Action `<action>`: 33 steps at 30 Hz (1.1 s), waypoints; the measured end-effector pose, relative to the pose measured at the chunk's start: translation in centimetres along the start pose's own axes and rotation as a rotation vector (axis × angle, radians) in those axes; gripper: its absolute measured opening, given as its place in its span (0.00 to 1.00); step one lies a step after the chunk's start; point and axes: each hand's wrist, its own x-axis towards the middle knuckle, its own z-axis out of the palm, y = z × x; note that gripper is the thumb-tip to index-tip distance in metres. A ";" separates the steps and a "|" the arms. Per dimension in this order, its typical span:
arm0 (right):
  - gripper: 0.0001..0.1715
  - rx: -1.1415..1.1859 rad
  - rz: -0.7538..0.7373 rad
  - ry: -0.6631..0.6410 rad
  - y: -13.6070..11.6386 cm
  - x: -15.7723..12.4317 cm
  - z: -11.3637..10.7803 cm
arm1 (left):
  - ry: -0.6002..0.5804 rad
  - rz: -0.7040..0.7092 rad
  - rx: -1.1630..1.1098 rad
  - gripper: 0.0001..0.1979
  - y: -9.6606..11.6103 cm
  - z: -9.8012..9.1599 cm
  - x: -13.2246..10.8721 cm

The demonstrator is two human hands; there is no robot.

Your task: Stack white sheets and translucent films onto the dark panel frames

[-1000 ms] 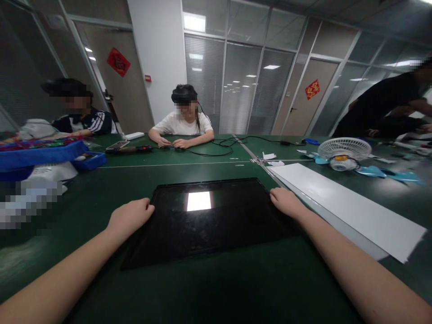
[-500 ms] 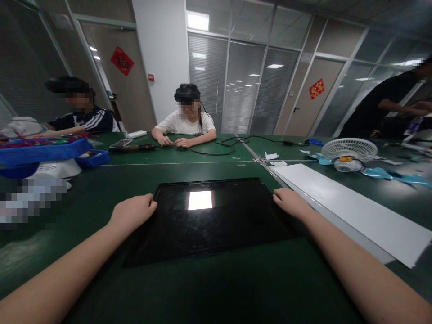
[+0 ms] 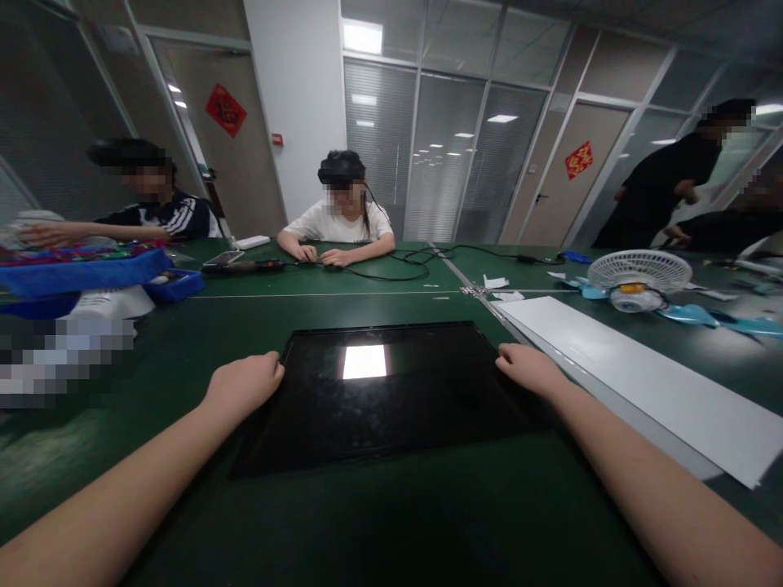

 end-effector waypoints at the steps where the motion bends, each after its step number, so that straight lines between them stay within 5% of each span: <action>1: 0.14 0.003 0.001 -0.002 0.0 0.0 0.0 | -0.010 -0.001 0.000 0.24 0.1 0.0 -0.1; 11: 0.15 0.014 0.000 -0.018 -0.1 0.0 0.0 | -0.026 -0.033 0.003 0.22 0.5 -1.2 -0.4; 33: 0.15 -0.097 -0.016 0.031 -0.5 -0.4 -0.3 | -0.063 -0.030 -0.063 0.23 -0.1 -0.7 0.2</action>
